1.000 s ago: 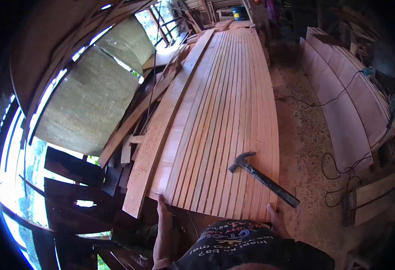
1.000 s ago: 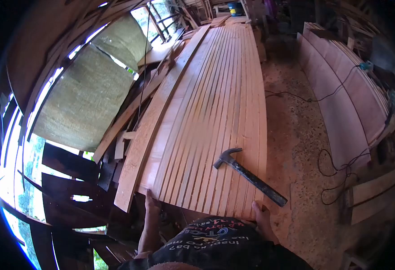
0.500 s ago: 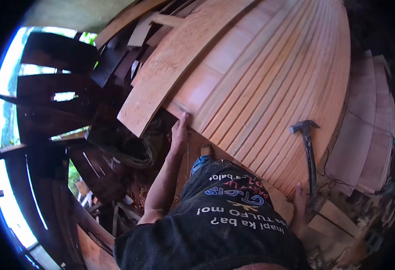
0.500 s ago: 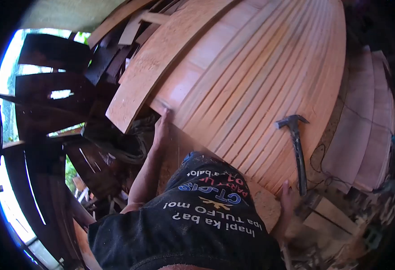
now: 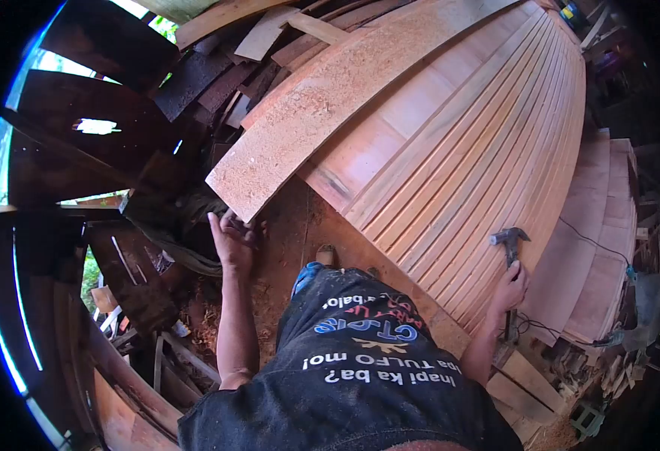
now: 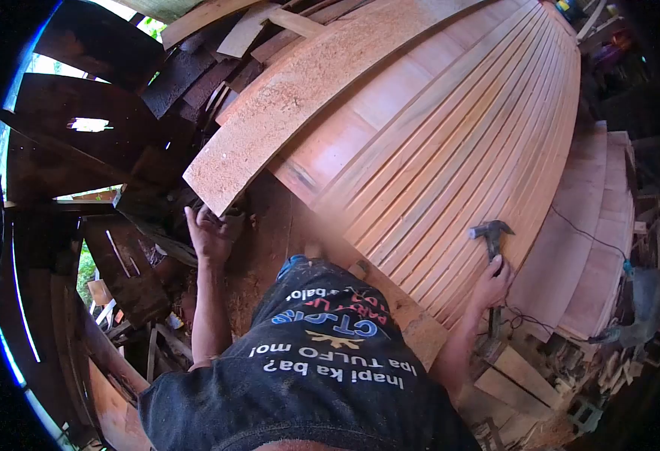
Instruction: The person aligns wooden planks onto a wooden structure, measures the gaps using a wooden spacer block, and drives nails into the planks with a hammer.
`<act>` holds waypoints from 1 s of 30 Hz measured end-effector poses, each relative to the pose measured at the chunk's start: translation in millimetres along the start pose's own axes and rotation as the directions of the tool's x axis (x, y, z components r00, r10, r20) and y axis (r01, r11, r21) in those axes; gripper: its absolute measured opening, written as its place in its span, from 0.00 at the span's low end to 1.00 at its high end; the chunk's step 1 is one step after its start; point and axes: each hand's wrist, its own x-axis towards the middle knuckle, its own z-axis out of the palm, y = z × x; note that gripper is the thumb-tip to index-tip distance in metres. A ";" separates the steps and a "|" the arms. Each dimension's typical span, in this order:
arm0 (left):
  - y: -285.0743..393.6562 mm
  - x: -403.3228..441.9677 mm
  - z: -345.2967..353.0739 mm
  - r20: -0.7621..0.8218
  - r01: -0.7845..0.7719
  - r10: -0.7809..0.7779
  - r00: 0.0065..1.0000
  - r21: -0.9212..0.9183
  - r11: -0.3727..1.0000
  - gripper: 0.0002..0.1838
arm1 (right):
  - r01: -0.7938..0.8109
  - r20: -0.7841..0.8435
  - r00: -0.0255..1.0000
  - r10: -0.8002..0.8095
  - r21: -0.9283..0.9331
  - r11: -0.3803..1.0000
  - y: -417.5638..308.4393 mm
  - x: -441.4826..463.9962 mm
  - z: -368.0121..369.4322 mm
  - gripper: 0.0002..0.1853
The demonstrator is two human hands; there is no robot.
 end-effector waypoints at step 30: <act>16.6 -15.2 50.2 0.807 -0.343 0.415 0.421 0.565 -0.750 0.26 | -0.172 -0.104 0.976 0.190 0.156 0.973 6.6 -5.1 1.1 0.18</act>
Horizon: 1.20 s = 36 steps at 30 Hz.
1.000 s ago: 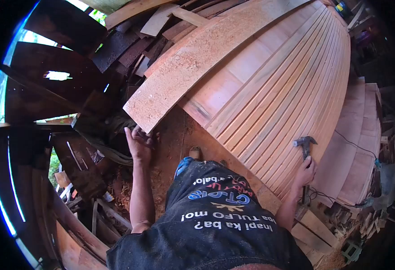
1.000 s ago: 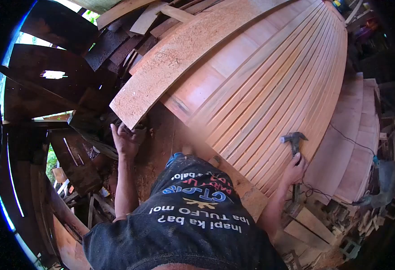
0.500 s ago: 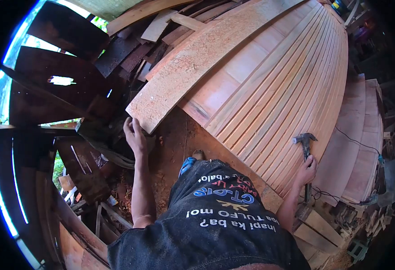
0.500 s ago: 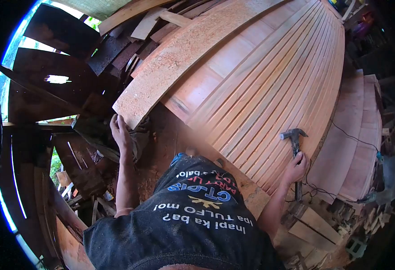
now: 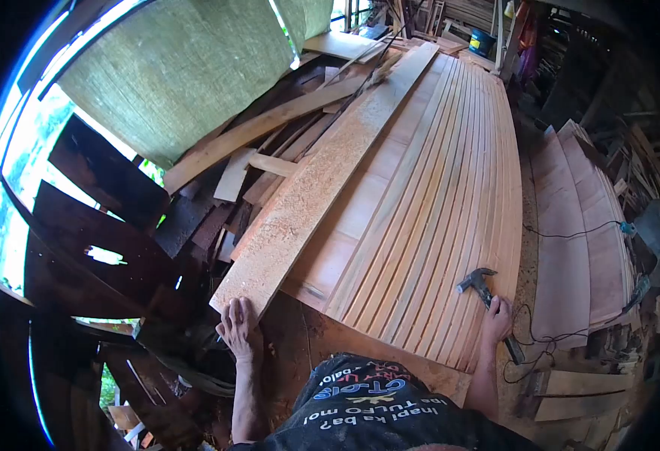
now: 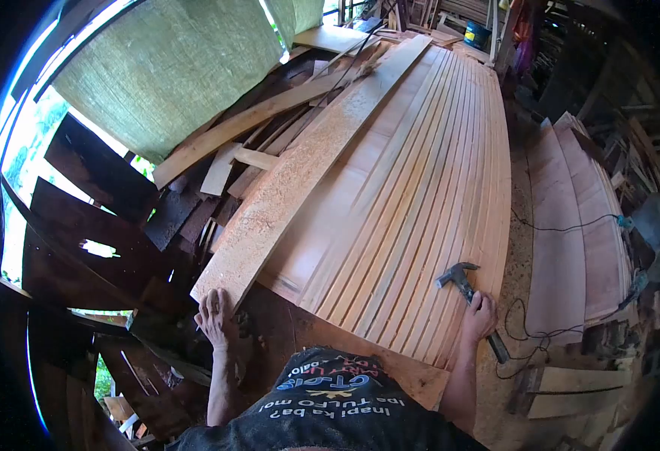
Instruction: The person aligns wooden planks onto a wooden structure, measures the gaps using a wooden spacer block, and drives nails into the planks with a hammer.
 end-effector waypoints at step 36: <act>15.1 63.1 -122.8 0.108 0.012 0.019 0.994 -0.277 0.961 0.16 | 0.098 0.036 0.994 -0.100 0.052 0.994 3.0 -5.0 -7.0 0.16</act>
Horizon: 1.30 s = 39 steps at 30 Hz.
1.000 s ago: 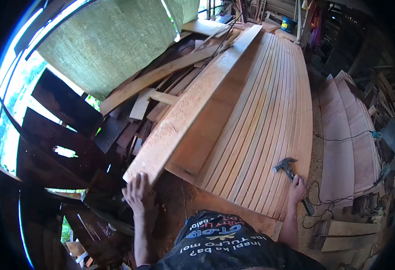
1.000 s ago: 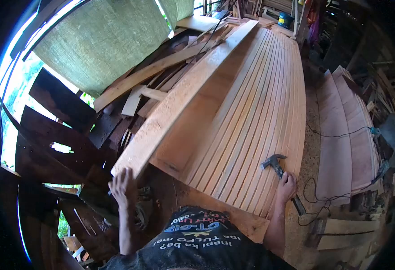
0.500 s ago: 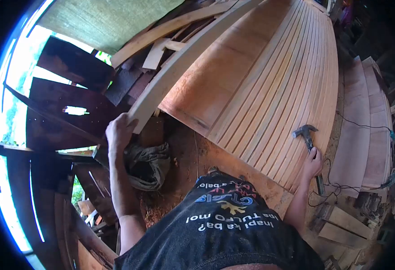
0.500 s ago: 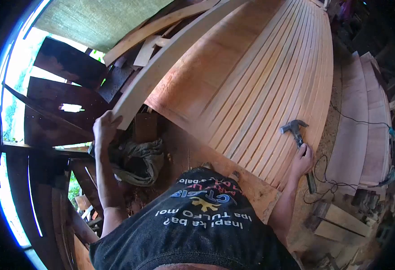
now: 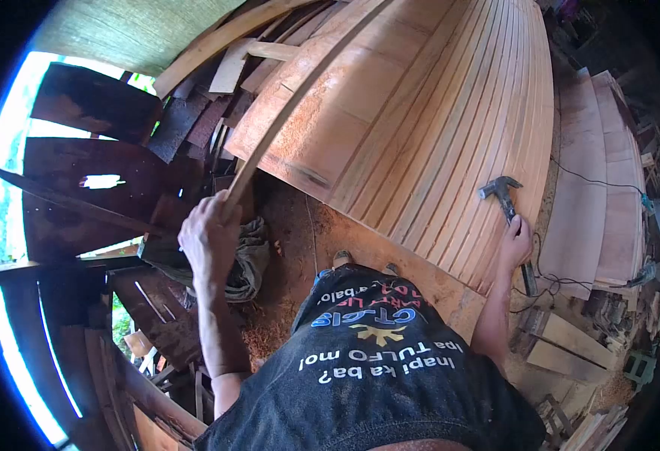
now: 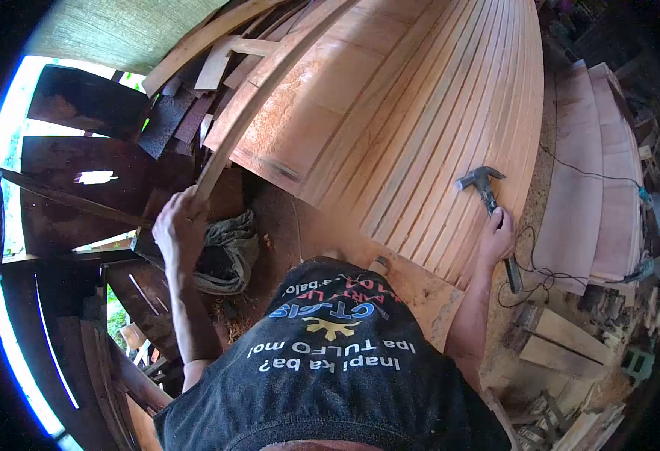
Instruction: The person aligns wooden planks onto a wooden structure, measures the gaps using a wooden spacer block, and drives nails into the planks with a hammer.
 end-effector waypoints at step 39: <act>99.7 -23.0 72.1 0.182 -0.139 0.404 0.896 -0.750 0.647 0.38 | -0.141 0.529 0.519 -0.671 0.827 0.544 -253.8 -74.3 -30.1 0.13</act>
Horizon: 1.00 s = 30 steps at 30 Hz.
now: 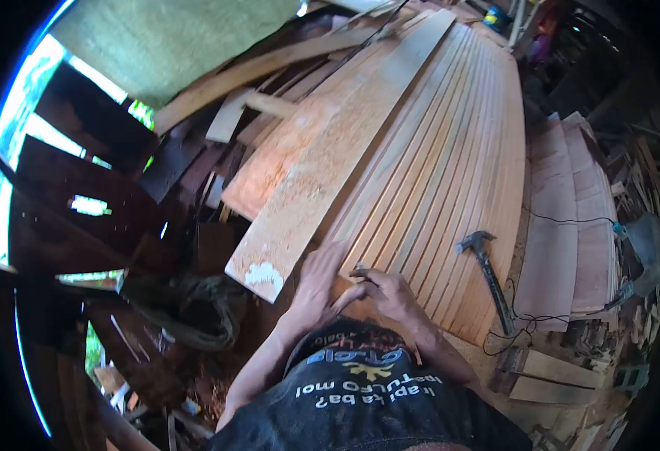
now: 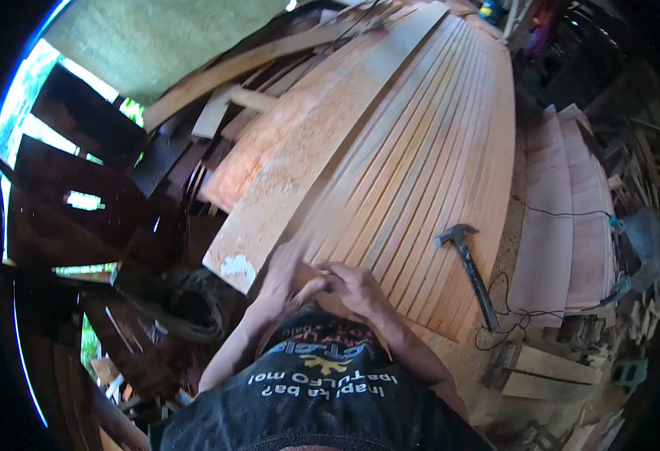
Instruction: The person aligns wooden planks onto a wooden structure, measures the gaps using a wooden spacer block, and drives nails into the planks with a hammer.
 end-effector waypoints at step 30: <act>-113.6 171.9 89.8 -0.111 0.371 -0.396 0.912 0.637 0.675 0.48 | -0.460 -0.706 0.707 -0.035 -0.497 0.735 104.5 -78.4 -71.0 0.17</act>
